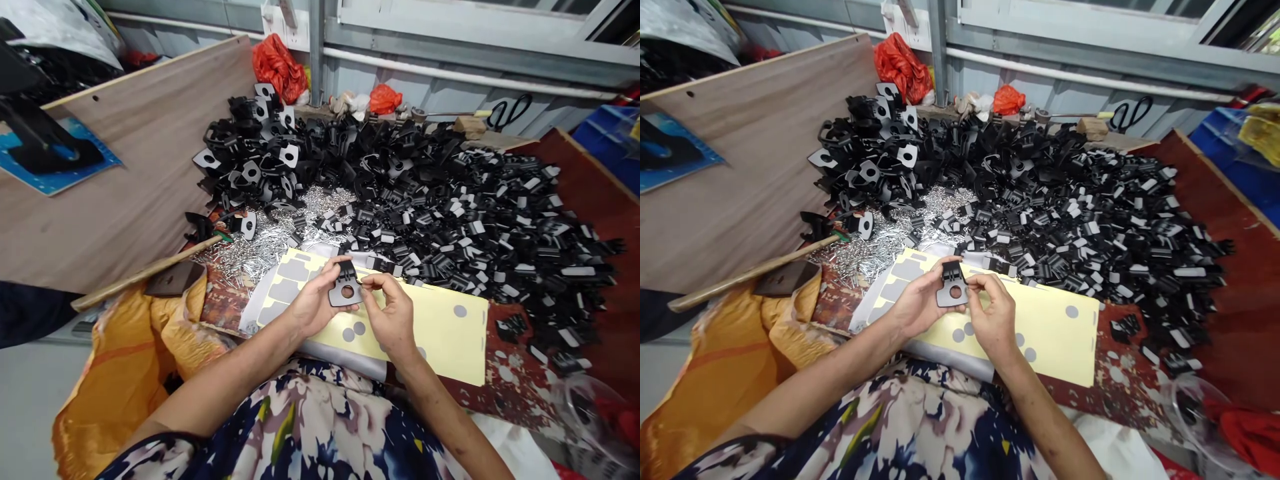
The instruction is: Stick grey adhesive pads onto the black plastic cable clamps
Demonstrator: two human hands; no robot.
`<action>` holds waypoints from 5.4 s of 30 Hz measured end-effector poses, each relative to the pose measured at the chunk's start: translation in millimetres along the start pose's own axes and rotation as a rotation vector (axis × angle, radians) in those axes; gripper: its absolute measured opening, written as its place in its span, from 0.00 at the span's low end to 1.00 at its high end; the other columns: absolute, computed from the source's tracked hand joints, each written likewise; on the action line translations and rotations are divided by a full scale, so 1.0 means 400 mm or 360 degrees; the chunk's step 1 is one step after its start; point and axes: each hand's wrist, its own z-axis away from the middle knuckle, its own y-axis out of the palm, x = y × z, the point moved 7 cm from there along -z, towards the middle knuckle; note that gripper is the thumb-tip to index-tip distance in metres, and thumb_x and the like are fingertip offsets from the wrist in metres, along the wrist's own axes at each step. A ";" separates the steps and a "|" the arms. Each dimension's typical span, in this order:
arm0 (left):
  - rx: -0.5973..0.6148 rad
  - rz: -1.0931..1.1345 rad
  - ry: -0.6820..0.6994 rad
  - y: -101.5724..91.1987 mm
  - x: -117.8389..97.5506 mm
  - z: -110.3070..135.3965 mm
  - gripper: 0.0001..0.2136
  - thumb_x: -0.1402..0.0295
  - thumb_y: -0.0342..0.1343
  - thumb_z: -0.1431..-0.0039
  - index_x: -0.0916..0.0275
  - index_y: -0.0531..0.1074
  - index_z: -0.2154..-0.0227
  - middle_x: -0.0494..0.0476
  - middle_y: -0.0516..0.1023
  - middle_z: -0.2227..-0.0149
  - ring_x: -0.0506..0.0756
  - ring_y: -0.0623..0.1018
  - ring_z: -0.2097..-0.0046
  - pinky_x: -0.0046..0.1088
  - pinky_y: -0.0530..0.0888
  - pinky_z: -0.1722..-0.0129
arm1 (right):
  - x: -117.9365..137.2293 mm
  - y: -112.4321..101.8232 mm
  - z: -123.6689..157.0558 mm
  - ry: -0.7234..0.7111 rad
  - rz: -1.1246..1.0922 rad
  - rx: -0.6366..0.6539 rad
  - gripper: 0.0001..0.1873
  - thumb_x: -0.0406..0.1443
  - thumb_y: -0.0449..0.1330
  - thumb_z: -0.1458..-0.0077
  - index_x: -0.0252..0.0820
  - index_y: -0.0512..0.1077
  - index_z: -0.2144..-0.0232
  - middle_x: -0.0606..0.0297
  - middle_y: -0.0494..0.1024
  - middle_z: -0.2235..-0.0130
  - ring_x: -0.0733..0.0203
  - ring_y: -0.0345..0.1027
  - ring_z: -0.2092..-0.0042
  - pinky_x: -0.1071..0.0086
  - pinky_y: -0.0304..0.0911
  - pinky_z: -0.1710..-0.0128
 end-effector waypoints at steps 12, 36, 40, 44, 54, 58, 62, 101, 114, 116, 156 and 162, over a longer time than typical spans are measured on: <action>-0.0593 -0.0742 0.0848 -0.095 -0.004 0.012 0.21 0.74 0.68 0.50 0.56 0.72 0.53 0.50 0.73 0.61 0.52 0.73 0.61 0.25 0.72 0.61 | 0.081 0.032 0.066 -0.0729 0.1116 -0.0168 0.32 0.34 0.63 0.34 0.49 0.57 0.33 0.45 0.70 0.40 0.46 0.73 0.50 0.48 0.68 0.49; -0.0317 -0.0400 0.0113 -0.066 -0.302 -0.044 0.22 0.73 0.63 0.37 0.63 0.70 0.41 0.65 0.82 0.60 0.59 0.83 0.63 0.36 0.82 0.62 | -0.162 0.006 -0.584 0.0262 0.1239 0.0308 0.16 0.36 0.61 0.34 0.41 0.76 0.45 0.51 0.81 0.46 0.50 0.74 0.46 0.60 0.65 0.46; -0.0244 -0.0223 -0.0235 -0.110 -0.002 -0.045 0.16 0.70 0.66 0.39 0.64 0.74 0.50 0.64 0.82 0.57 0.58 0.82 0.57 0.39 0.78 0.49 | -0.186 0.067 -0.702 0.0292 0.1447 0.0241 0.14 0.36 0.64 0.37 0.37 0.78 0.50 0.45 0.83 0.50 0.43 0.73 0.46 0.53 0.58 0.45; -0.0195 -0.0220 -0.0126 -0.113 0.015 -0.042 0.18 0.67 0.67 0.39 0.64 0.72 0.49 0.63 0.82 0.56 0.59 0.82 0.54 0.41 0.76 0.45 | -0.146 0.052 -0.721 0.0115 0.1550 0.0273 0.14 0.28 0.55 0.36 0.35 0.80 0.54 0.45 0.85 0.55 0.45 0.74 0.49 0.50 0.52 0.44; 0.0084 -0.0161 -0.0106 -0.021 -0.117 0.001 0.33 0.73 0.69 0.45 0.51 0.66 0.38 0.62 0.75 0.40 0.61 0.82 0.54 0.45 0.84 0.57 | 0.156 0.104 -0.160 -0.1512 0.0932 0.0110 0.14 0.32 0.57 0.31 0.50 0.76 0.48 0.67 0.86 0.57 0.58 0.72 0.58 0.59 0.58 0.50; -0.0257 -0.0301 0.0023 -0.093 -0.128 -0.001 0.29 0.79 0.66 0.45 0.54 0.67 0.42 0.59 0.77 0.52 0.56 0.82 0.62 0.35 0.85 0.66 | 0.072 0.080 -0.095 -0.0622 0.0566 0.0216 0.14 0.33 0.58 0.33 0.48 0.75 0.47 0.58 0.81 0.47 0.55 0.74 0.56 0.60 0.67 0.54; -0.0576 -0.0253 0.0128 -0.194 -0.156 -0.001 0.29 0.82 0.61 0.43 0.52 0.66 0.42 0.59 0.77 0.56 0.58 0.85 0.61 0.35 0.85 0.64 | -0.044 0.065 -0.022 0.0022 0.0172 0.0430 0.13 0.32 0.55 0.35 0.46 0.77 0.53 0.56 0.78 0.50 0.56 0.75 0.59 0.62 0.72 0.59; -0.0123 0.0145 0.0021 -0.065 -0.033 0.037 0.17 0.54 0.59 0.31 0.56 0.74 0.46 0.57 0.73 0.59 0.53 0.73 0.64 0.39 0.82 0.61 | -0.046 0.080 -0.023 0.0291 -0.0356 0.0196 0.05 0.35 0.64 0.41 0.47 0.74 0.61 0.64 0.77 0.63 0.55 0.72 0.58 0.60 0.68 0.53; -0.0173 -0.0095 0.0222 -0.067 -0.029 0.045 0.26 0.69 0.70 0.47 0.53 0.68 0.46 0.53 0.73 0.58 0.54 0.75 0.62 0.31 0.77 0.63 | 0.024 0.089 -0.012 -0.0161 0.0096 0.0226 0.05 0.32 0.60 0.36 0.49 0.72 0.58 0.63 0.77 0.63 0.54 0.73 0.59 0.60 0.70 0.56; -0.0361 -0.0267 0.0472 -0.082 -0.035 0.046 0.24 0.73 0.70 0.49 0.54 0.68 0.51 0.51 0.71 0.60 0.53 0.73 0.62 0.26 0.74 0.65 | 0.055 0.101 0.010 -0.0486 0.0269 0.0209 0.12 0.30 0.58 0.34 0.50 0.71 0.52 0.62 0.78 0.61 0.54 0.73 0.58 0.59 0.70 0.56; 0.0060 -0.0053 -0.0324 -0.061 -0.007 -0.029 0.19 0.64 0.60 0.32 0.64 0.67 0.43 0.64 0.82 0.63 0.57 0.82 0.65 0.33 0.79 0.62 | -0.112 -0.131 -0.384 -0.0640 0.0936 0.0217 0.17 0.28 0.52 0.34 0.43 0.80 0.55 0.54 0.82 0.55 0.49 0.72 0.51 0.54 0.68 0.46; 0.0025 -0.0186 -0.0328 -0.076 0.010 -0.019 0.19 0.67 0.61 0.34 0.65 0.68 0.44 0.64 0.82 0.63 0.57 0.83 0.65 0.34 0.80 0.61 | -0.159 -0.162 -0.234 -0.0545 0.0814 0.0246 0.19 0.23 0.50 0.40 0.43 0.78 0.60 0.58 0.81 0.60 0.52 0.74 0.57 0.59 0.71 0.55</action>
